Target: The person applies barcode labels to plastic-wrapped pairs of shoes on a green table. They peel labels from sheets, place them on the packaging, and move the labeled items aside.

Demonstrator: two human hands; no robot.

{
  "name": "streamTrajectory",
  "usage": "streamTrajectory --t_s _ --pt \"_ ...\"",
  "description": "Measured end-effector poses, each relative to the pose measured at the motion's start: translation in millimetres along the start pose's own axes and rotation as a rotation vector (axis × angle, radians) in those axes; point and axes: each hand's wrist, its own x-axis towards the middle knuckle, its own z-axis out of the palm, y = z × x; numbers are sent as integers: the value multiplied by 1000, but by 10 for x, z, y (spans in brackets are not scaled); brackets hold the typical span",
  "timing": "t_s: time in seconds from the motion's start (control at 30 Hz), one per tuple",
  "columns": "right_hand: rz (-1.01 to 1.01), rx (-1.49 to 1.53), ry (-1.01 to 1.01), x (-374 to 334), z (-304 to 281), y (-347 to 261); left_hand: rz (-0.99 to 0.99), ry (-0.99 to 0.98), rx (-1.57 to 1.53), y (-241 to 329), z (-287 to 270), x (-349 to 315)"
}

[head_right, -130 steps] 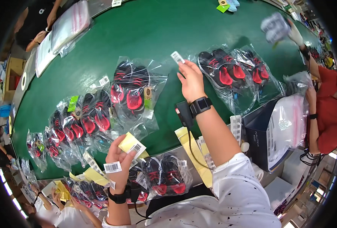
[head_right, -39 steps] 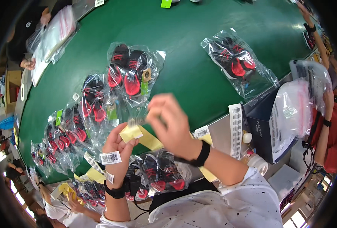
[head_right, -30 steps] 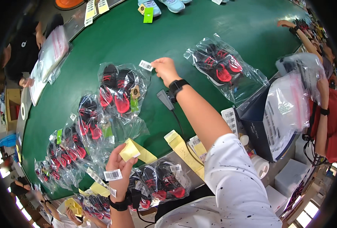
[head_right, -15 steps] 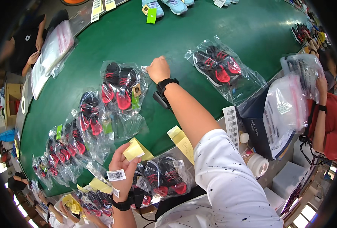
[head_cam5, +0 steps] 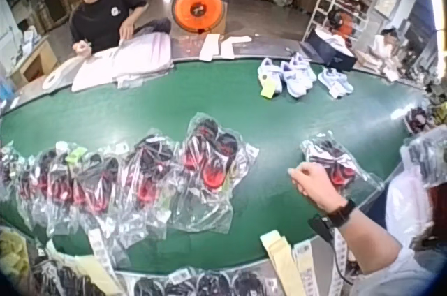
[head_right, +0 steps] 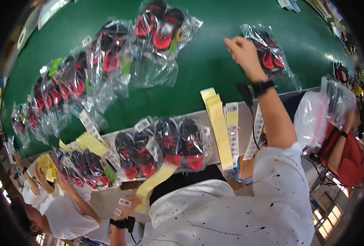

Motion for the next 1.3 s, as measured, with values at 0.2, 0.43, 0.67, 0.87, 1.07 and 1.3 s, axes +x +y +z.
streamTrajectory --t_s 0.2,0.43,0.67,0.87,1.07,1.3 --pt "189 -75 62 -1484 -177 310 -836 304 -365 -2830 676 -48" --pt "429 -128 199 -2491 -396 910 -993 330 -497 -4052 409 114" --pt "105 -822 275 -2770 -566 1438 -856 332 -236 -3072 215 891" --pt "44 -915 284 -2902 -565 1457 -41 -6 17 -959 415 995" --pt "20 -891 195 -2915 -588 1444 286 -209 83 1729 665 615" --pt "82 -687 164 -2964 -699 1512 493 -287 176 3242 1313 1497"
